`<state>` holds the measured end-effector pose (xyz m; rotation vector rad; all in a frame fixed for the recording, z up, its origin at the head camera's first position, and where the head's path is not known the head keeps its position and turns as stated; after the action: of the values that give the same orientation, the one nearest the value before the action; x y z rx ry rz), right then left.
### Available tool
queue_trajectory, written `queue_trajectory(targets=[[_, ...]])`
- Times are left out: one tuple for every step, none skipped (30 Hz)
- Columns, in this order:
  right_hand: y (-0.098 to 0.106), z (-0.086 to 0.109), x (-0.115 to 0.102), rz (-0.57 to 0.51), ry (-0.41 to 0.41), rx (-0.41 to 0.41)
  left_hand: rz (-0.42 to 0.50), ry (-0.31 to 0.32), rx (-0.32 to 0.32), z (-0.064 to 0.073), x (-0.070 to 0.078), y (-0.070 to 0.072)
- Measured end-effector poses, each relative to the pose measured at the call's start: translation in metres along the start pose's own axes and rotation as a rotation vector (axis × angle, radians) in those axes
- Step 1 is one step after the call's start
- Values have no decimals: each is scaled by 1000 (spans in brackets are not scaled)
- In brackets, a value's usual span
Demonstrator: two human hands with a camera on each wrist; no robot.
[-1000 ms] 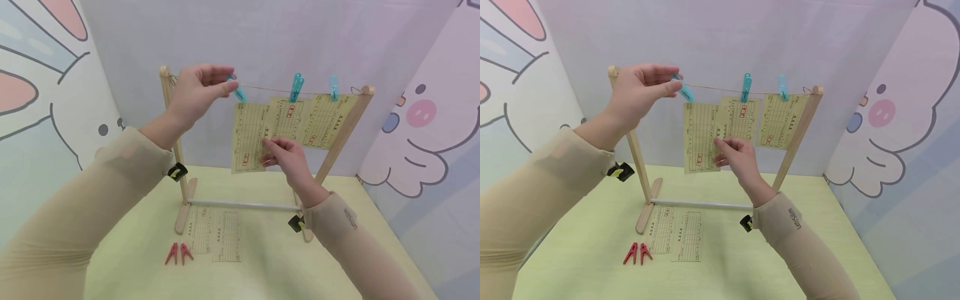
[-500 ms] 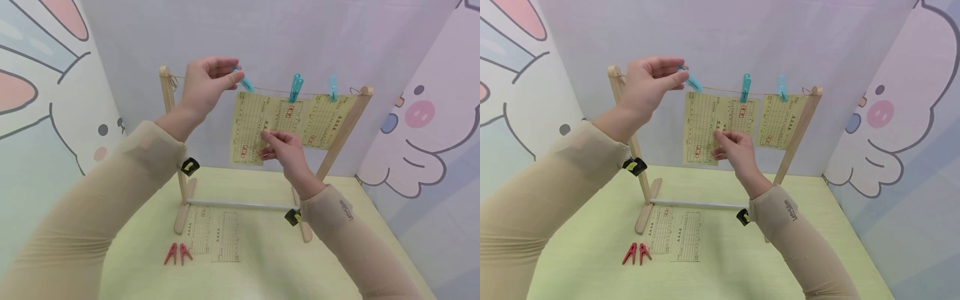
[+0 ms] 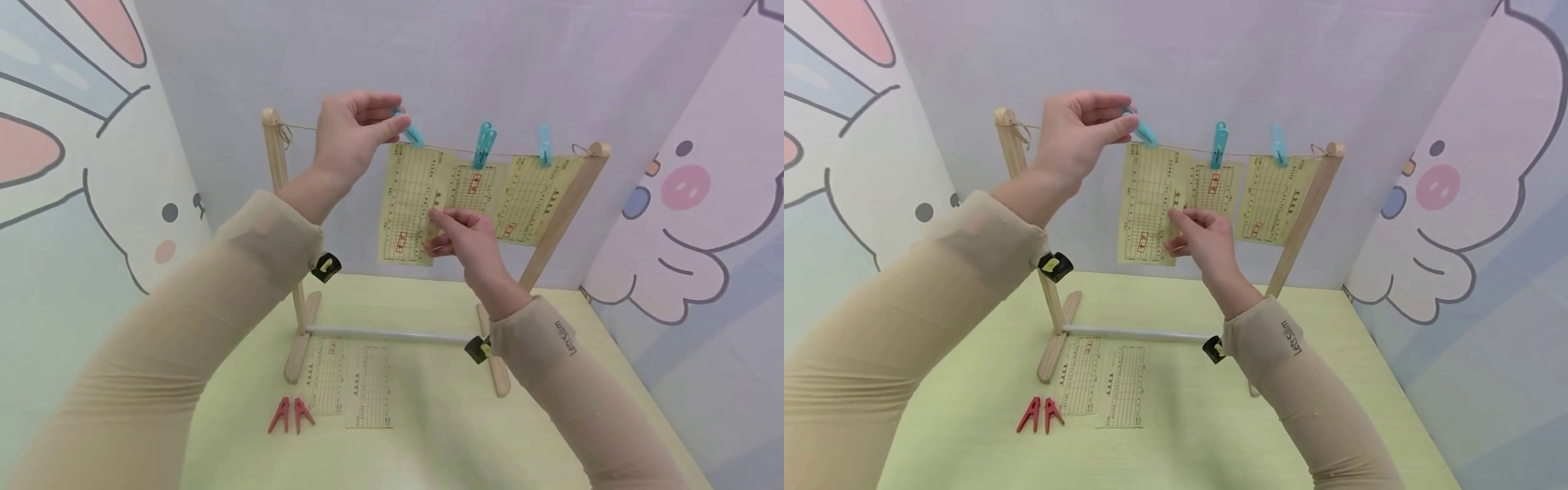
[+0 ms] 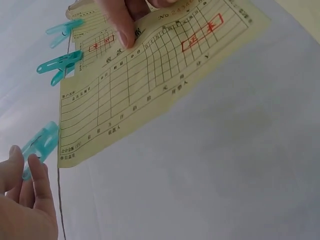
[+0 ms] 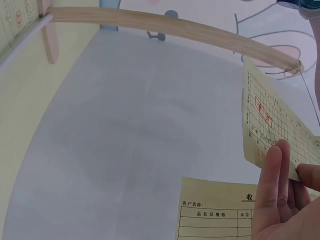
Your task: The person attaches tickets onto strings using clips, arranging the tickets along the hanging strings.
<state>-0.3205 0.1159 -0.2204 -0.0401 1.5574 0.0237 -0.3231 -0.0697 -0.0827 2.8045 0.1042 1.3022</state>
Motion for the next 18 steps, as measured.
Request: queue_trajectory(targets=[[0,0,0,1,0,2,-6,-1,-2,0,0,-1],[1,0,-1,2,-1,2,-12,-2,-5,0,-1,-2],[1,0,-1,2,-1,3,-20,-2,-10,0,-1,-3],[1,0,0,2,0,6,-27,-2,-14,0,-2,-4],[2,0,0,5,-1,8,-38,-5,-19,0,-2,-5],[2,-1,0,6,-1,9,-47,-6,-24,-1,-2,-6],[2,-1,0,10,-2,10,-56,-6,-29,-1,-2,-7],[3,-1,0,12,-4,12,-62,-7,-34,-2,-1,-7],[3,-1,0,14,-4,14,-69,-8,-41,-3,-1,-8],[3,-2,-1,16,-4,16,-74,-9,-46,-4,-1,-9],[3,-2,-1,17,-4,17,-79,-12,-52,-5,0,-10],[4,-2,-1,18,-3,18,-81,-12,-56,-6,-1,-11],[4,-3,-2,19,-2,20,-85,-12,-60,-7,-1,-12],[4,-3,-2,19,1,23,-88,-15,-63,-7,0,-12],[4,-4,-2,19,6,24,-90,-16,-66,-7,0,-12],[5,-4,-3,20,9,26,-92,-17,-68,-8,-1,-12],[5,-5,-3,21,10,29,-91,-16,-71,-8,-1,-12],[6,-5,-3,21,12,31,-90,-15,-73,-8,-2,-12]])
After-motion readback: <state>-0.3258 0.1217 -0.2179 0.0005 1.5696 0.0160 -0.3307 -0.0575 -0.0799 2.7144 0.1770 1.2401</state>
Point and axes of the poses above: each hand's wrist, its own z-axis away from the middle knuckle, its own y-axis out of the back of the hand, x = y × z, the point moved 9 cm from there along -z, towards the middle knuckle, and after that the axes turned 8 degrees about -y, right-handed, at the moved point
